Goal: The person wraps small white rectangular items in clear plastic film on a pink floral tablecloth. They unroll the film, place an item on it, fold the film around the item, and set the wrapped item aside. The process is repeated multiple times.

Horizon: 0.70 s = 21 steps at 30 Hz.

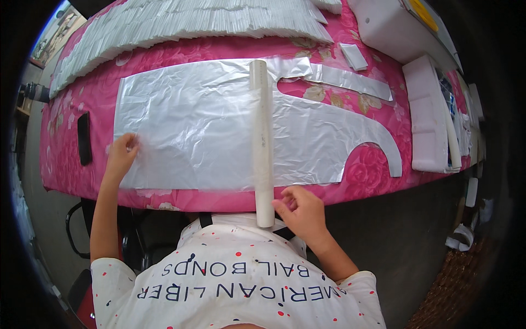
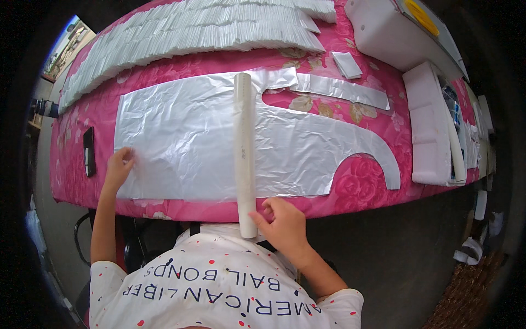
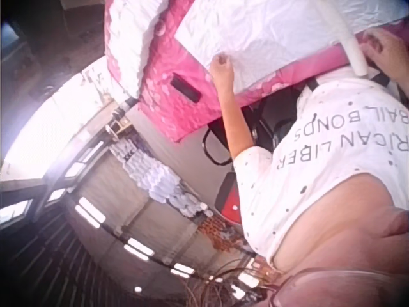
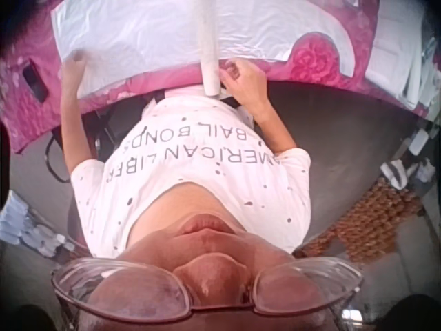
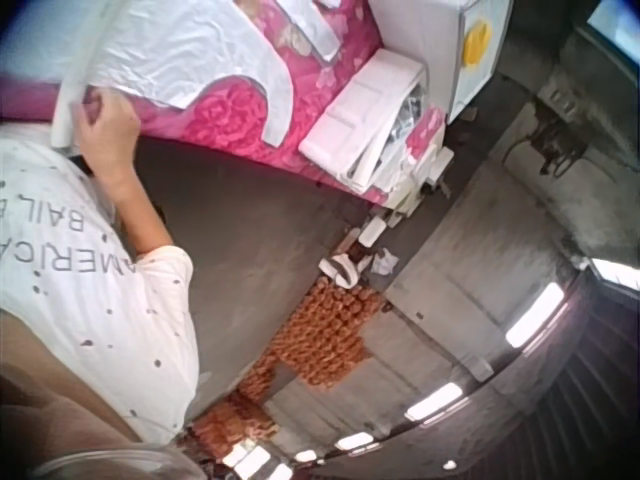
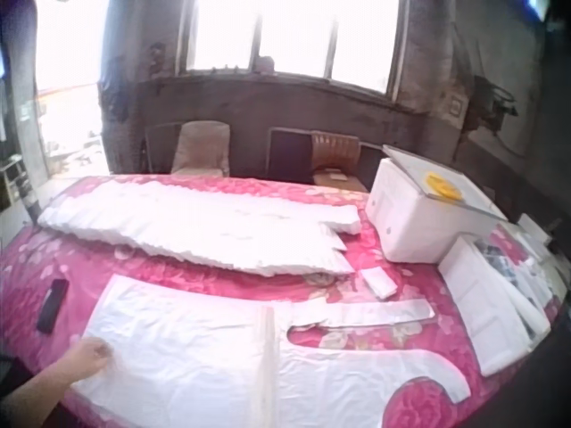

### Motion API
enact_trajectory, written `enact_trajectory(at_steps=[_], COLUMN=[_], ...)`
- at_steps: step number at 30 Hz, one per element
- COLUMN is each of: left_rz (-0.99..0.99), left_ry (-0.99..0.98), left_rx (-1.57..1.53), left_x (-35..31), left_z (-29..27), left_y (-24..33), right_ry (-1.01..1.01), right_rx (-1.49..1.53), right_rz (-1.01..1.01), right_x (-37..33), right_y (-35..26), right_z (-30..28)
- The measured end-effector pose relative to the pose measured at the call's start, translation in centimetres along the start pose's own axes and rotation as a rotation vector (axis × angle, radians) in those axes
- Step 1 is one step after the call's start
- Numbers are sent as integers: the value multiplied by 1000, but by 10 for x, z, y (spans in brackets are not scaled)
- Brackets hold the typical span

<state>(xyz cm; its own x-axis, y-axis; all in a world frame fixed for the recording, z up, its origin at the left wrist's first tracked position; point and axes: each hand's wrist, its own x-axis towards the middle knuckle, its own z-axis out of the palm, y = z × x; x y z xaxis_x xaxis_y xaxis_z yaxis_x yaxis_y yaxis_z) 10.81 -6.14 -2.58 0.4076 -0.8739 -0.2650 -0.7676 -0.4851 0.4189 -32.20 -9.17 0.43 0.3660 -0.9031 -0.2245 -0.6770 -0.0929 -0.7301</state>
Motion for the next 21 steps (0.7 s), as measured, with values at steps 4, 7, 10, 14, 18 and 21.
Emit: enact_trajectory(at_steps=[4, 7, 10, 14, 18, 21], left_rz=[433, 605, 753, 805, 779, 760], left_ry=[459, 363, 213, 136, 92, 92], left_rx=[333, -27, -195, -168, -45, 70], left_x=[0, -11, -17, -16, -15, -14], left_z=[7, 45, 94, 138, 149, 150], left_y=[45, 111, 163, 183, 186, 185], right_ry=[-260, -294, -297, -307, -365, -437], right_rx=[-59, -35, -26, 11, 2, 59], right_rz=[180, 218, 232, 249, 251, 233], right_x=[-4, -2, -3, -7, -3, 9], right_y=[-3, -3, -3, 1, 1, 15], right_z=[19, 26, 25, 22, 17, 15])
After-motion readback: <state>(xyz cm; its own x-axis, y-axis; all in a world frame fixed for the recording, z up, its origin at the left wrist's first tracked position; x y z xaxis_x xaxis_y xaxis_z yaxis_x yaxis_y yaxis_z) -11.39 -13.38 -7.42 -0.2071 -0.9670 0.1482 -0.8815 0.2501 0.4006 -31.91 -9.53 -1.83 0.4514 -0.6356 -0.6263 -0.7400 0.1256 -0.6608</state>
